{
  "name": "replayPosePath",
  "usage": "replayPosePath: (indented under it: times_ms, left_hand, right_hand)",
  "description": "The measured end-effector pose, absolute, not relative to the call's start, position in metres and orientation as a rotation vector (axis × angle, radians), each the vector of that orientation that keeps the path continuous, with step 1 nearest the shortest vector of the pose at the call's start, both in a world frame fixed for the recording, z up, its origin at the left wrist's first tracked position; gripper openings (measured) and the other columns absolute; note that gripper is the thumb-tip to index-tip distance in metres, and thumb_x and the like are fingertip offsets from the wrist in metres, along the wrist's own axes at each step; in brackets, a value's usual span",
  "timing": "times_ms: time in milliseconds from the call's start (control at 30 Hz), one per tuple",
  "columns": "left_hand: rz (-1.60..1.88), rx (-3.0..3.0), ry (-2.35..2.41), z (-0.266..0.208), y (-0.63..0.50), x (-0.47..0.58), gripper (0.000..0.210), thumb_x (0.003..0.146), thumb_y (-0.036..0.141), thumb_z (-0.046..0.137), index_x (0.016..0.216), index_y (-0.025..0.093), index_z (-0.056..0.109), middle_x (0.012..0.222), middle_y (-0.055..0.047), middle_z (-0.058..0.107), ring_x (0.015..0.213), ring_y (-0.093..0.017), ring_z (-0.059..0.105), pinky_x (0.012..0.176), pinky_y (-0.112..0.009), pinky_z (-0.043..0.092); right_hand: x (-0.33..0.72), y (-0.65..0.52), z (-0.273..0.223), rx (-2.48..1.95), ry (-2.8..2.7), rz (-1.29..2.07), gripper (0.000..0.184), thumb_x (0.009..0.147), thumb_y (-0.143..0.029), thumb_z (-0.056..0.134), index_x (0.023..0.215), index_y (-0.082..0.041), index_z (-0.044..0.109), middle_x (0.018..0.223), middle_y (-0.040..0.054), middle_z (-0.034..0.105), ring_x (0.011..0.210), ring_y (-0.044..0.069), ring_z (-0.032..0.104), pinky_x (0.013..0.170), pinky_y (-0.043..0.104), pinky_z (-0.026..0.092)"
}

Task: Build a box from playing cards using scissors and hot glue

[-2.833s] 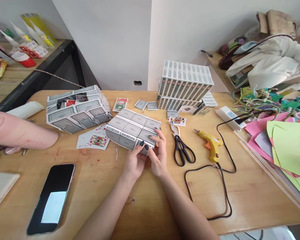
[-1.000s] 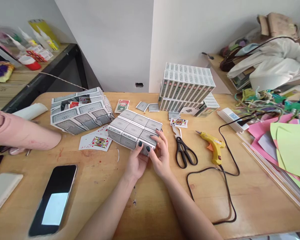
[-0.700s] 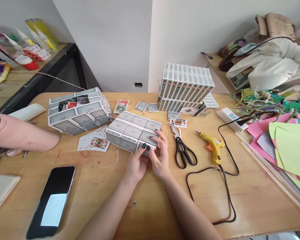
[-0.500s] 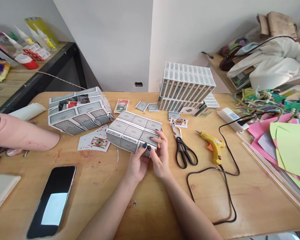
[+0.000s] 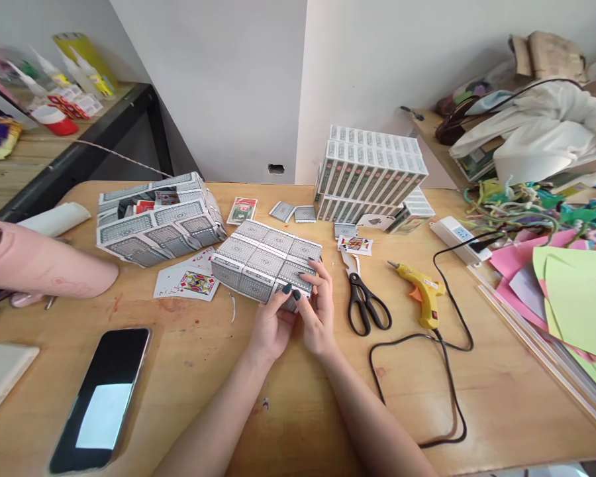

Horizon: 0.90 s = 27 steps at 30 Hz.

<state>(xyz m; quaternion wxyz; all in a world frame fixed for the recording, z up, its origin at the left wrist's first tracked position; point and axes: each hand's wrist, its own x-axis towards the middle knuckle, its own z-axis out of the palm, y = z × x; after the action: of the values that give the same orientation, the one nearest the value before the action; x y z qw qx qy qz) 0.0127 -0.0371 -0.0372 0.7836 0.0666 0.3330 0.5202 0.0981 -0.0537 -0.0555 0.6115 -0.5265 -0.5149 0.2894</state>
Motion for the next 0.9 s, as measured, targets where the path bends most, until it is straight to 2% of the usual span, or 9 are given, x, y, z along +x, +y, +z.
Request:
replayPosePath:
  times_ms: [300,533,733,900]
  left_hand:
    - [1.170,0.125,0.665,-0.0398,-0.0388,0.0119,0.038,0.070,0.025,0.075,0.106,0.018,0.067,0.104,-0.005,0.071,0.099,-0.021,0.065,0.094,-0.033,0.048]
    - [1.182,0.114,0.676,-0.0418,-0.0392,0.0102,0.033,0.071,0.026,0.075,0.102,0.017,0.068,0.101,-0.005,0.071,0.090,-0.017,0.066,0.091,-0.031,0.050]
    - [1.164,0.132,0.674,-0.0394,-0.0392,0.0099,0.036,0.072,0.025,0.073,0.107,0.017,0.066,0.108,-0.006,0.069,0.101,-0.019,0.064,0.092,-0.031,0.049]
    - [1.156,0.119,0.685,-0.0394,-0.0385,0.0098,0.035,0.073,0.023,0.073,0.106,0.017,0.067,0.109,-0.006,0.069,0.104,-0.019,0.062,0.090,-0.027,0.049]
  right_hand:
    - [0.1032,-0.0512,-0.0619,-1.196,-1.325,0.595,0.028,0.087,-0.027,0.053,0.115,-0.023,0.053,0.137,0.0108,0.042,0.137,0.026,0.030,0.112,0.054,0.024]
    - [0.1035,-0.0510,-0.0577,-1.219,-1.360,0.579,0.033,0.084,-0.029,0.058,0.116,-0.023,0.052,0.137,0.0119,0.043,0.135,0.027,0.033,0.112,0.054,0.024]
    - [0.1042,-0.0528,-0.0581,-1.203,-1.312,0.644,0.029,0.088,-0.032,0.051,0.115,-0.023,0.054,0.138,0.0106,0.043,0.137,0.027,0.030,0.112,0.054,0.025]
    - [0.1020,-0.0528,-0.0537,-1.186,-1.214,0.720,0.024,0.087,-0.031,0.053,0.109,-0.023,0.056,0.137,0.0099,0.043,0.136,0.027,0.031,0.112,0.053,0.024]
